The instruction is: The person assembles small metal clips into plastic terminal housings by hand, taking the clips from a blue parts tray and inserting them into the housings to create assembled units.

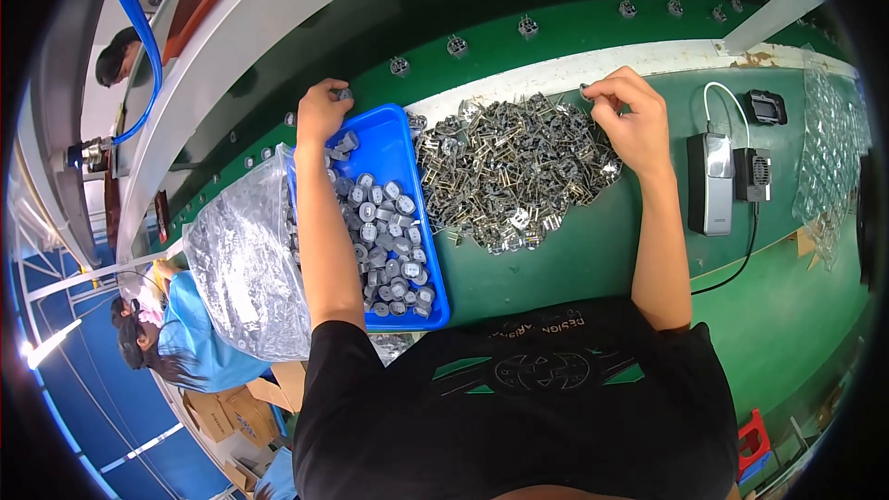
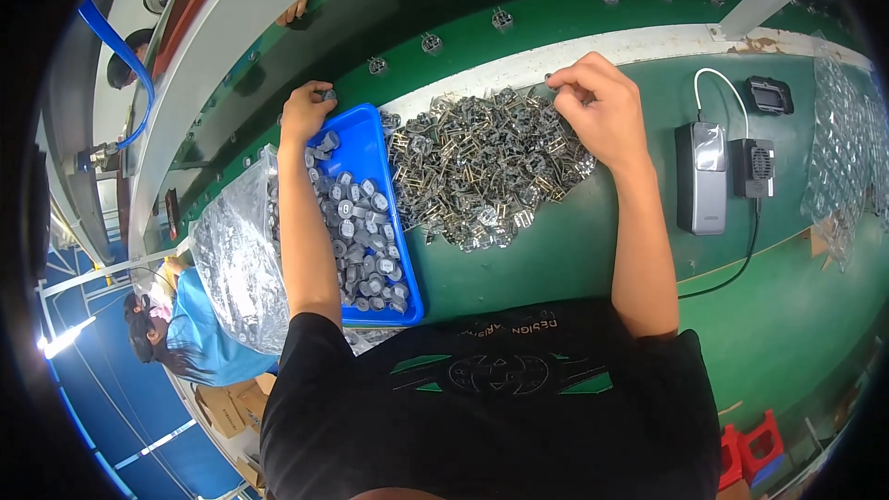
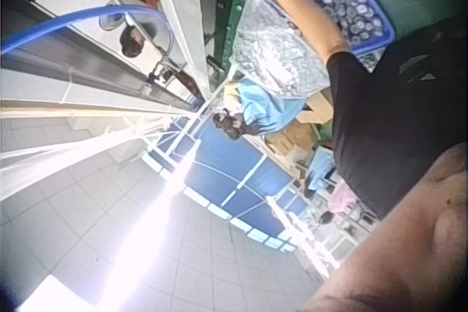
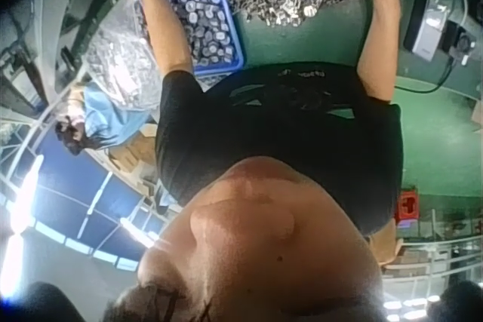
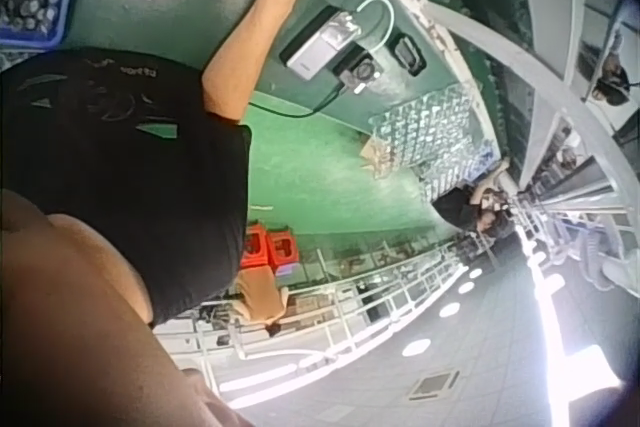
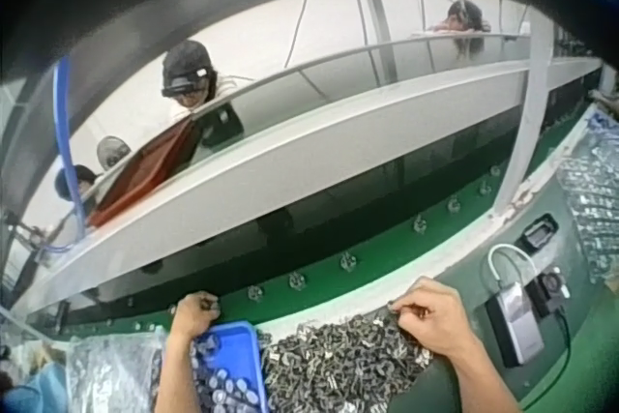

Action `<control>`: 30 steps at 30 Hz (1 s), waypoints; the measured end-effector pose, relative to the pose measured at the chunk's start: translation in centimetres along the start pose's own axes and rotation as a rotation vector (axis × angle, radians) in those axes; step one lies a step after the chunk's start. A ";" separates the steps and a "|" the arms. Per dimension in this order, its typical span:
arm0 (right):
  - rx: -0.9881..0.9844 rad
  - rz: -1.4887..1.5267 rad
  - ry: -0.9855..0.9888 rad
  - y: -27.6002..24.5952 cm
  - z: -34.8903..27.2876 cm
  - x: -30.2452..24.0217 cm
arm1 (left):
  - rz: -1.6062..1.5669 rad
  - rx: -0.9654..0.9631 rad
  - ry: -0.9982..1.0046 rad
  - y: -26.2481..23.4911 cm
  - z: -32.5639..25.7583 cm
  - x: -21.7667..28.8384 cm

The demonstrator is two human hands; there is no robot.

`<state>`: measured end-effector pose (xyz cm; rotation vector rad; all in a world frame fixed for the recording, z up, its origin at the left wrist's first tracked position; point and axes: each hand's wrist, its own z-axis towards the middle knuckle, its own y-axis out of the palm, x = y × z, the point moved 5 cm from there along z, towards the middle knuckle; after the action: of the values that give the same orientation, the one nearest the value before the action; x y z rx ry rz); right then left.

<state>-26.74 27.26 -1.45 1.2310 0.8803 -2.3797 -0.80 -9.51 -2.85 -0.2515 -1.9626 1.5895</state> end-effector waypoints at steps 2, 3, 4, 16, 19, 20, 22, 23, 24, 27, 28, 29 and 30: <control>-0.033 0.053 0.035 0.1 -0.2 0.2 | -0.021 0.062 0.051 -0.2 -0.2 0.7; -0.039 0.126 0.100 0.2 -0.2 0.3 | -0.041 0.123 0.099 -0.4 -0.6 1.1; -0.042 0.197 0.169 0.3 -0.4 0.4 | -0.040 0.119 0.103 -0.4 -0.8 1.8; -0.115 0.441 0.174 3.1 -1.7 -3.3 | -1.195 -0.376 0.086 2.5 -11.7 13.7; -0.103 0.326 0.033 3.8 -2.1 -4.3 | -1.326 -0.468 0.116 3.4 -13.8 14.8; -0.100 0.320 0.040 3.9 -2.2 -4.6 | -1.328 -0.478 0.114 3.5 -14.3 15.4; -0.066 0.266 -0.030 4.1 -2.4 -5.4 | -1.237 -0.421 0.133 3.6 -14.9 16.1; -0.051 0.260 -0.055 4.0 -2.4 -5.8 | -1.236 -0.407 0.166 3.6 -15.2 16.4; -0.050 0.259 -0.050 4.0 -2.5 -6.0 | -1.235 -0.412 0.164 3.9 -15.4 16.7; -0.041 0.169 -0.129 4.1 -2.8 -6.6 | -1.144 -0.365 0.256 4.1 -16.1 17.2; -0.045 0.181 -0.171 4.2 -2.9 -6.8 | -1.145 -0.368 0.255 4.2 -16.3 17.3; -0.050 0.193 -0.212 4.2 -3.0 -6.9 | -1.164 -0.396 0.254 4.3 -16.5 17.5; -0.051 0.192 -0.209 4.2 -3.1 -6.8 | -1.183 -0.424 0.253 4.4 -16.6 17.7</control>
<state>-18.62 26.09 1.18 0.9784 0.7190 -2.2676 -6.82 14.17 0.55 0.4621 -1.6610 0.3617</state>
